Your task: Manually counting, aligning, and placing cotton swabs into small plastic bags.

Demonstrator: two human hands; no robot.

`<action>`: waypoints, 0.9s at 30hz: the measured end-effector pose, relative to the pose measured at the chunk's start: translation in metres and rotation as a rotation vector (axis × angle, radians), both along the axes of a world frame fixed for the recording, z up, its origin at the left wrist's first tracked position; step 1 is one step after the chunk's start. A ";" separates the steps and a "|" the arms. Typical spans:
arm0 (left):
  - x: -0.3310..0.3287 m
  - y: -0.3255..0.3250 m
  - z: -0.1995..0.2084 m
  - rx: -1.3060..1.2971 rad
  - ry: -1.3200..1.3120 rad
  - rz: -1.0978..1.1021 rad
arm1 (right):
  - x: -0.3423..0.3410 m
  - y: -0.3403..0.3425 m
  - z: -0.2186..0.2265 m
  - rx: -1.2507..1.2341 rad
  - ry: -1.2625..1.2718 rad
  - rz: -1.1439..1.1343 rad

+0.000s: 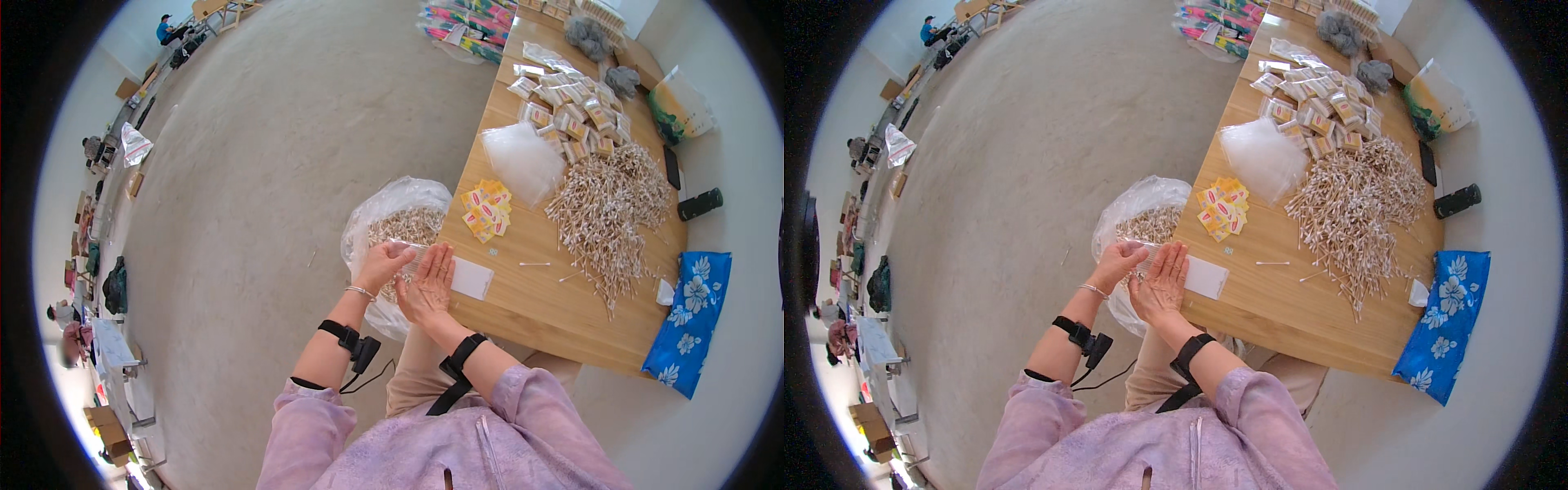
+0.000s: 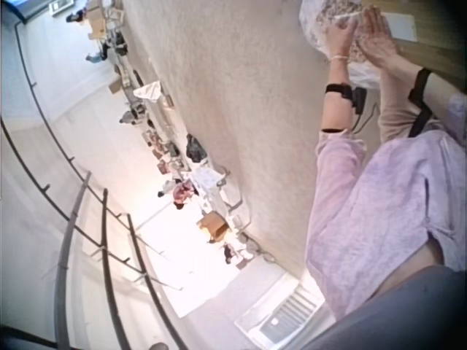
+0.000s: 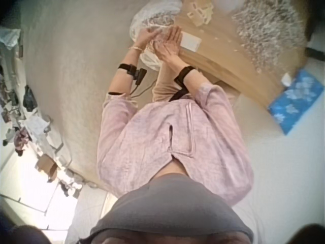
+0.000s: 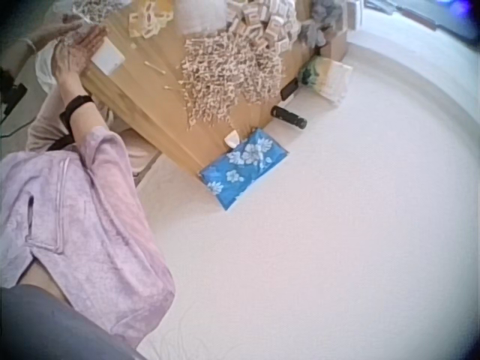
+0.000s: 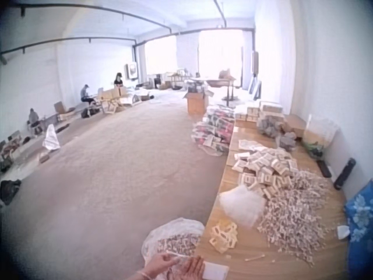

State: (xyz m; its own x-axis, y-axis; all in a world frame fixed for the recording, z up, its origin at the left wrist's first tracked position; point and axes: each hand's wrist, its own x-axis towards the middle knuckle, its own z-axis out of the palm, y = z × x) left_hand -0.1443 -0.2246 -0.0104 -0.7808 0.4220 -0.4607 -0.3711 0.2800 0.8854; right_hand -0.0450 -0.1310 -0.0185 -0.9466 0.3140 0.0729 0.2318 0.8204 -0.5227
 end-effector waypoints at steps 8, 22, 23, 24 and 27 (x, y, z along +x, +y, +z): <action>0.001 0.000 -0.016 0.068 -0.001 0.040 | -0.002 -0.006 0.002 -0.006 -0.003 0.016; 0.005 0.016 -0.029 -0.072 0.197 0.128 | -0.001 0.001 0.002 0.048 -0.071 0.054; 0.005 0.017 -0.028 -0.106 0.246 0.109 | -0.002 0.005 0.006 0.025 -0.132 0.064; 0.006 0.019 -0.028 -0.101 0.245 0.105 | -0.004 0.014 0.003 0.030 -0.133 0.059; 0.011 0.022 -0.016 0.019 0.152 0.142 | -0.020 0.066 0.004 0.066 0.114 -0.215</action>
